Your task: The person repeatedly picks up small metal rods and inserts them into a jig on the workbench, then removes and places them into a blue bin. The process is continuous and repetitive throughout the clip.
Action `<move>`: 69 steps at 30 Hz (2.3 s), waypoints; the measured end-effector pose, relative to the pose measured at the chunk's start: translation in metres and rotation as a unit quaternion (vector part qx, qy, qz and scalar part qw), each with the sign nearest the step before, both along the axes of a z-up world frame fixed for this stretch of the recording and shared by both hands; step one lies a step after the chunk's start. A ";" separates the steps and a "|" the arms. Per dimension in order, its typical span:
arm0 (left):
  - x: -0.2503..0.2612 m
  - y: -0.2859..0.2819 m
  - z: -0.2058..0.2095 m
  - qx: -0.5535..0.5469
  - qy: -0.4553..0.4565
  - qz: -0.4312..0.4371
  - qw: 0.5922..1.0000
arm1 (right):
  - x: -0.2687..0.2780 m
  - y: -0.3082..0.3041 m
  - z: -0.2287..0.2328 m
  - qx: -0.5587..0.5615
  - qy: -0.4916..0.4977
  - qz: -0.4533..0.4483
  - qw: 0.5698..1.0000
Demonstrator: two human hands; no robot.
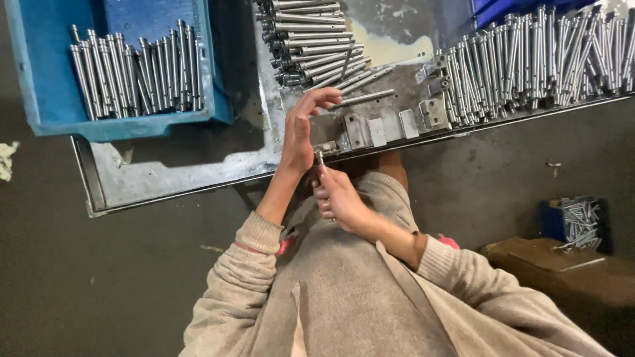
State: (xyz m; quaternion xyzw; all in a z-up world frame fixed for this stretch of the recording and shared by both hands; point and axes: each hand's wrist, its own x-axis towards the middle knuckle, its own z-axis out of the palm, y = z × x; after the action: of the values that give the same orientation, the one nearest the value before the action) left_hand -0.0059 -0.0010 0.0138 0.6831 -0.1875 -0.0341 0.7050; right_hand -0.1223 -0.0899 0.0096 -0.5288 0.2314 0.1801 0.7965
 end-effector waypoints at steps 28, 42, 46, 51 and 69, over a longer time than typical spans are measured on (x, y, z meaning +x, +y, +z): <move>-0.001 -0.002 -0.007 -0.019 0.021 0.016 0.999 | 0.050 -0.158 -0.027 -0.619 -0.465 0.191 0.603; -0.005 0.000 -0.002 -0.038 0.038 0.075 0.996 | 0.051 -0.188 -0.003 -0.557 -0.434 0.202 0.678; -0.007 -0.003 0.011 -0.014 -0.002 0.089 0.996 | 0.091 -0.238 -0.022 -0.643 -0.337 -0.061 0.684; -0.018 0.019 0.024 0.000 -0.054 0.138 0.989 | 0.087 -0.244 -0.016 -0.647 -0.351 -0.081 0.672; 0.176 0.244 0.036 0.475 0.348 0.296 0.752 | 0.089 -0.279 -0.077 -0.721 -0.344 -0.129 0.587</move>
State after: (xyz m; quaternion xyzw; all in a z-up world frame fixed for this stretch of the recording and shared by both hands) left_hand 0.1702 0.2429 0.0499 0.8924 0.3224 -0.1439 0.2810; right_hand -0.0332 -0.3688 -0.0672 -0.9171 0.0602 -0.3457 0.1889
